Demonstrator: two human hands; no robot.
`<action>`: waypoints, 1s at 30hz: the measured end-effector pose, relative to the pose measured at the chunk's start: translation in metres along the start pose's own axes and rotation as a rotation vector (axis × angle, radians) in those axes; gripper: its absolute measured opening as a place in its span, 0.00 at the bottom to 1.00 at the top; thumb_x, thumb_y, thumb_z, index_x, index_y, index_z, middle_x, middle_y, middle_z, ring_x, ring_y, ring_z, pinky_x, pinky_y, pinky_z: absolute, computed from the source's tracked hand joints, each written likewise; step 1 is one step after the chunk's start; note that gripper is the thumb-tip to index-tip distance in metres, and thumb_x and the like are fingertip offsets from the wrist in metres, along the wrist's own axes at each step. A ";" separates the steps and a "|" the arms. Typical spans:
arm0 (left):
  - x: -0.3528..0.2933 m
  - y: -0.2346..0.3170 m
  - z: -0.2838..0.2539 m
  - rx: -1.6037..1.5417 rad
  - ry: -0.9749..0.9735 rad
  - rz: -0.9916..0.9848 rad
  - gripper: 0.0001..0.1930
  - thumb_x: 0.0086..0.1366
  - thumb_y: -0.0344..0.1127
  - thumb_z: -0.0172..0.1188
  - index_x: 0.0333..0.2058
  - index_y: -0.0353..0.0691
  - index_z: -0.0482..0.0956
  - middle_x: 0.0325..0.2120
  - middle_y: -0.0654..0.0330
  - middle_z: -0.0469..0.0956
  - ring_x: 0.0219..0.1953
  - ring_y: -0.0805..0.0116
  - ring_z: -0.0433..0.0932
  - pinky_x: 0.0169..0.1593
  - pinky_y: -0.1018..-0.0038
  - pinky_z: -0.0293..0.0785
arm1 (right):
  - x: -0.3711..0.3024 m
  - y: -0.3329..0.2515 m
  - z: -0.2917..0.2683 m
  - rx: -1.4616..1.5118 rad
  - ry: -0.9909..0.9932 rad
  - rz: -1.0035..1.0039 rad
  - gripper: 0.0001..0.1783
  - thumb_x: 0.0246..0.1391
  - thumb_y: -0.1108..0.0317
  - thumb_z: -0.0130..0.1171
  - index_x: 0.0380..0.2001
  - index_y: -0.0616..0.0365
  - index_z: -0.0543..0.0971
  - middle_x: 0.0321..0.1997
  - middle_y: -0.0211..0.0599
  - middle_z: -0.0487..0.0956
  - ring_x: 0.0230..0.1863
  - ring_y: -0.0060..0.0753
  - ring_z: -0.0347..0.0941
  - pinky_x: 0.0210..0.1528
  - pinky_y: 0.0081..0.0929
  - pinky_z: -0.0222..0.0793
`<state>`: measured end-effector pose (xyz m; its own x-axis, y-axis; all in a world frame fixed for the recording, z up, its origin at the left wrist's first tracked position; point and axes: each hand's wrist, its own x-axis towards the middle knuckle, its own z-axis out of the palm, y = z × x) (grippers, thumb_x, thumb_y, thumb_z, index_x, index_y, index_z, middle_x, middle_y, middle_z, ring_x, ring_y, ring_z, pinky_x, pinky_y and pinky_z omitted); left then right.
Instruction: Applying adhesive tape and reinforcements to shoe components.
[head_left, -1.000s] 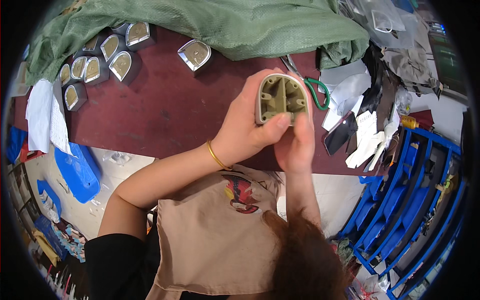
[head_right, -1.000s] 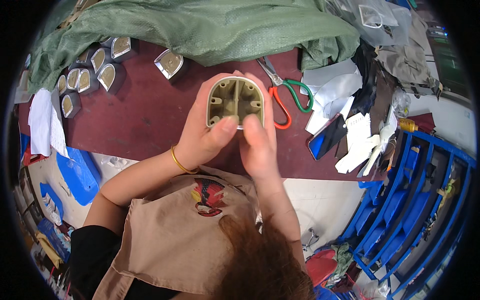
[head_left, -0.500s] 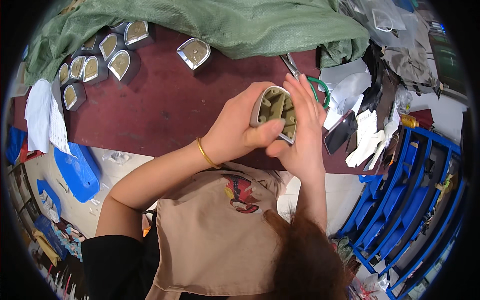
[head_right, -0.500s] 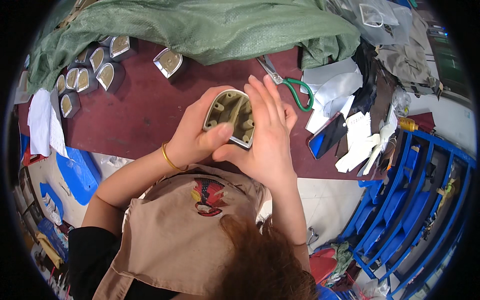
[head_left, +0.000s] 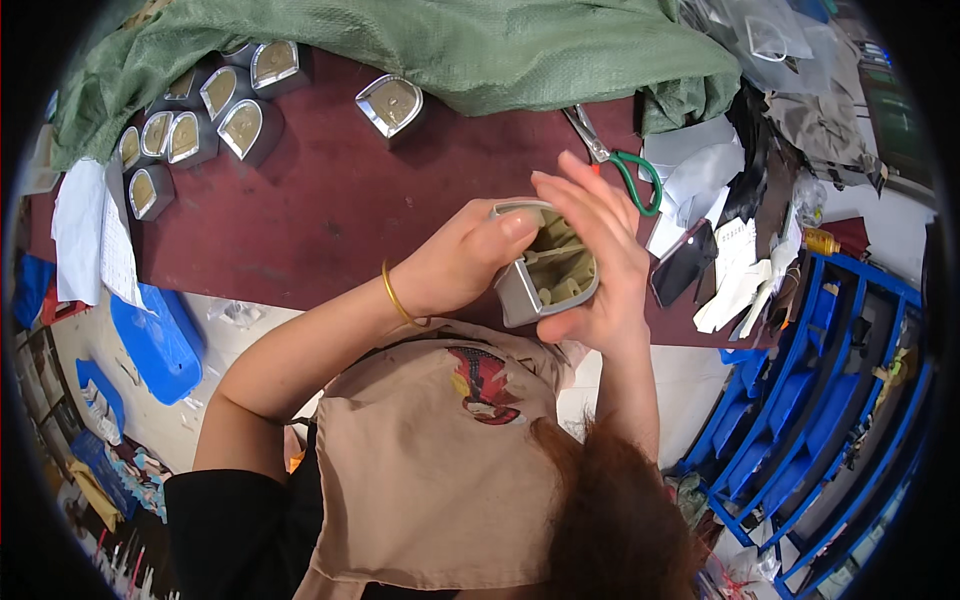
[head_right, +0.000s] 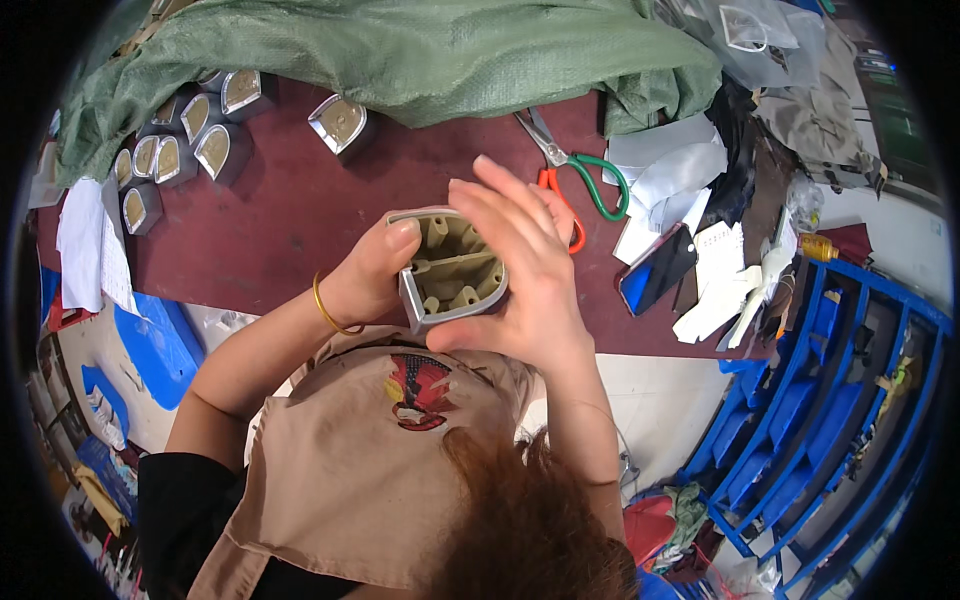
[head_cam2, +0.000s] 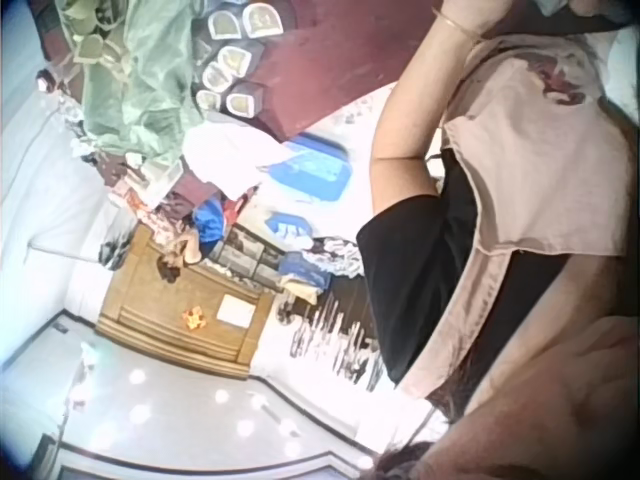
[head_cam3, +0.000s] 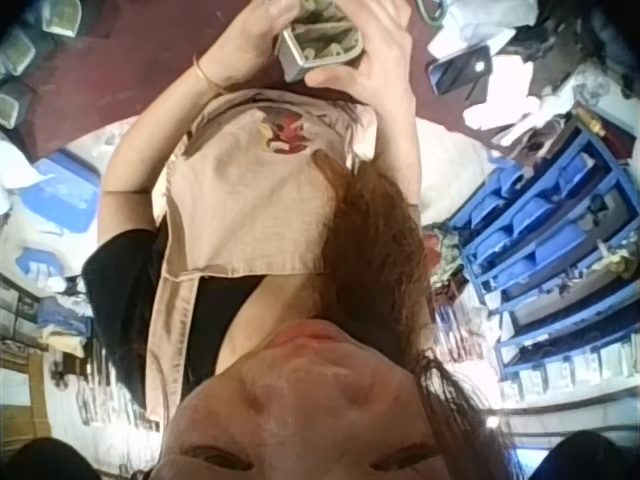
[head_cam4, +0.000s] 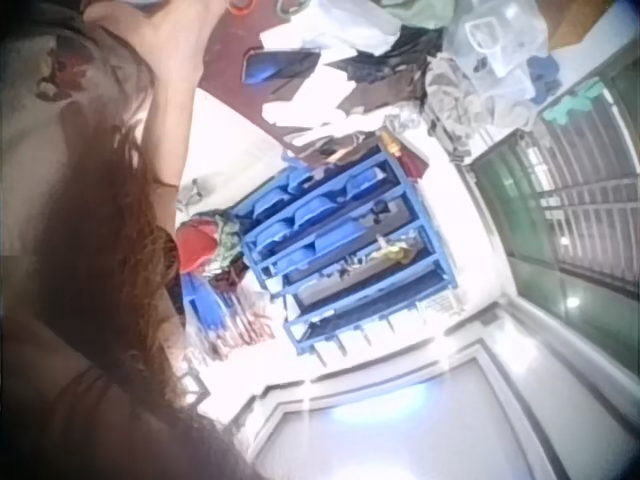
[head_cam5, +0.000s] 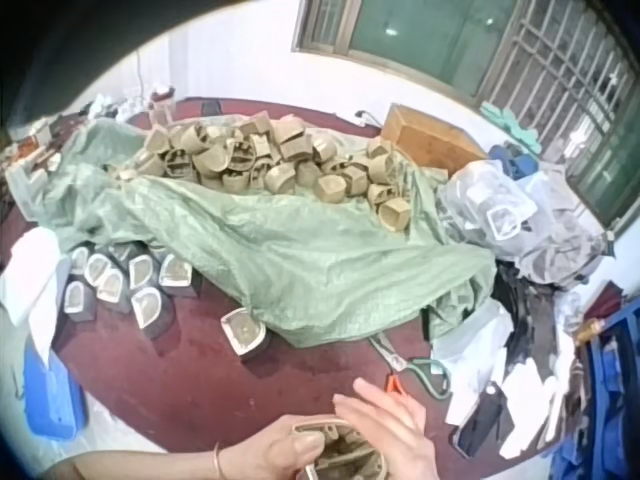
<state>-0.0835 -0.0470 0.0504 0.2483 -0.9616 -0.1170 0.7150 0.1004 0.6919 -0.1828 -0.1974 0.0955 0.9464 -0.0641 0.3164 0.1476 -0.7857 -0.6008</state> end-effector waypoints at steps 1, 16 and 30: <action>0.001 -0.005 -0.002 -0.070 0.007 -0.050 0.25 0.66 0.49 0.46 0.50 0.32 0.71 0.41 0.63 0.74 0.44 0.77 0.70 0.49 0.76 0.67 | -0.002 -0.001 0.002 -0.005 0.000 0.003 0.59 0.36 0.19 0.50 0.50 0.70 0.74 0.52 0.55 0.76 0.63 0.52 0.64 0.65 0.43 0.52; 0.017 -0.003 0.016 0.057 0.175 0.306 0.21 0.73 0.43 0.39 0.56 0.35 0.67 0.50 0.60 0.71 0.51 0.75 0.69 0.57 0.75 0.64 | -0.015 -0.005 0.026 0.153 0.266 0.235 0.50 0.28 0.70 0.78 0.59 0.66 0.65 0.58 0.45 0.72 0.56 0.34 0.71 0.57 0.30 0.67; 0.010 0.015 0.002 0.144 0.171 -0.062 0.21 0.66 0.36 0.56 0.55 0.34 0.71 0.45 0.61 0.77 0.47 0.76 0.74 0.52 0.77 0.70 | -0.032 0.013 0.023 0.313 0.175 0.255 0.49 0.25 0.63 0.78 0.56 0.64 0.69 0.57 0.46 0.74 0.53 0.41 0.74 0.54 0.34 0.67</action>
<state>-0.0716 -0.0553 0.0610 0.3228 -0.9062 -0.2732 0.6345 -0.0070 0.7729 -0.2049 -0.1914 0.0611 0.9049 -0.3563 0.2328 0.0210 -0.5088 -0.8606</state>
